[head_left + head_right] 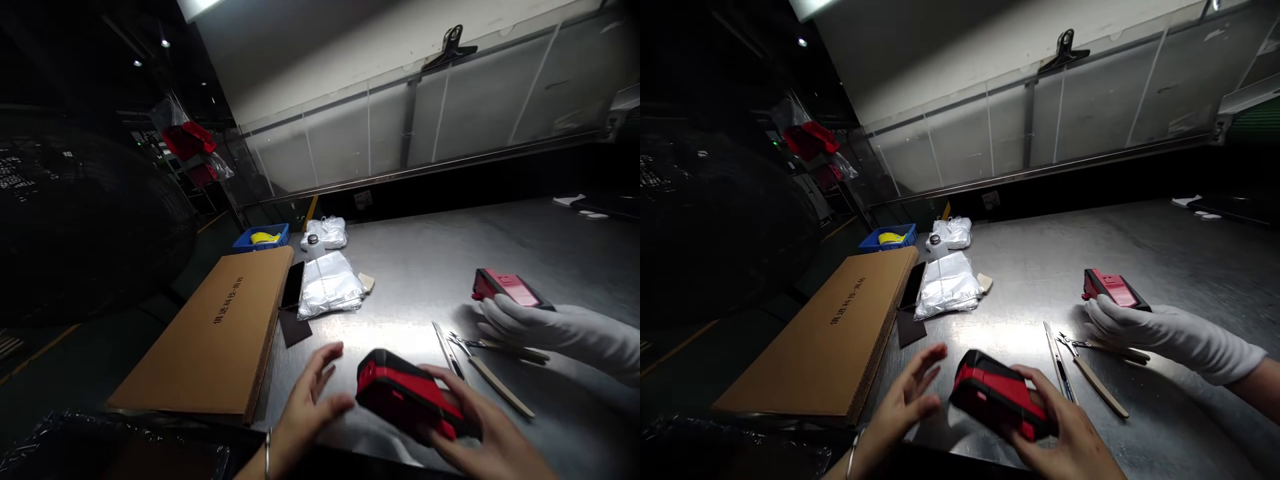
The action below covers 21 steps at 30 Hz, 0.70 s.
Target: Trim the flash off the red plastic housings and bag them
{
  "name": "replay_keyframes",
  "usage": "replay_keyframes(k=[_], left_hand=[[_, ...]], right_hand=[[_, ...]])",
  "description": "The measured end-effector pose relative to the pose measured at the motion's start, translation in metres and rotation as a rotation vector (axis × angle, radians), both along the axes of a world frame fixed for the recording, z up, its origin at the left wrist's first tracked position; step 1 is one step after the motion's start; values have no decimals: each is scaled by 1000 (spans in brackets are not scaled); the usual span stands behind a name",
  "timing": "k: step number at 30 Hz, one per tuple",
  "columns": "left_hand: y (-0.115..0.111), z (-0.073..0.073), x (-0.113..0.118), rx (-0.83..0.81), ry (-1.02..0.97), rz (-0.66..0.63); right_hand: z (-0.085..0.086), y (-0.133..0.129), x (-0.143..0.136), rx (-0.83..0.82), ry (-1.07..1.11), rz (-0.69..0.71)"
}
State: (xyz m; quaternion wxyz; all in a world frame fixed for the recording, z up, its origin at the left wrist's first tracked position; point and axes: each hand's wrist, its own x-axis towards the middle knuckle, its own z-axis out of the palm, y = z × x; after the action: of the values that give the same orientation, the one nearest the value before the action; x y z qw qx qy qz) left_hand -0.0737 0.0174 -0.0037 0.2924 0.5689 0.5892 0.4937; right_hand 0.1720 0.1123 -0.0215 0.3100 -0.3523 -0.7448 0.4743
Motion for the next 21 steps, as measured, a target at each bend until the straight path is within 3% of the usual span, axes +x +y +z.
replay_keyframes(k=[5, 9, 13, 15, 18, 21], left_hand=[[85, 7, -35, -16, 233, 162], [153, -3, -45, -91, 409, 242], [194, -17, -57, -233, 506, 286], [204, -19, -64, -296, 521, 274], [209, -18, -74, -355, 525, 239], [212, -18, -80, -383, 521, 217]], right_hand=[[-15, 40, -26, 234, -213, -99], [-31, 39, -34, 241, -202, -45], [-39, 36, -13, 239, -140, -58], [-31, 44, 5, 241, -134, -101], [0, 67, 19, 158, -158, -100], [31, 99, 1, 94, -182, -34]])
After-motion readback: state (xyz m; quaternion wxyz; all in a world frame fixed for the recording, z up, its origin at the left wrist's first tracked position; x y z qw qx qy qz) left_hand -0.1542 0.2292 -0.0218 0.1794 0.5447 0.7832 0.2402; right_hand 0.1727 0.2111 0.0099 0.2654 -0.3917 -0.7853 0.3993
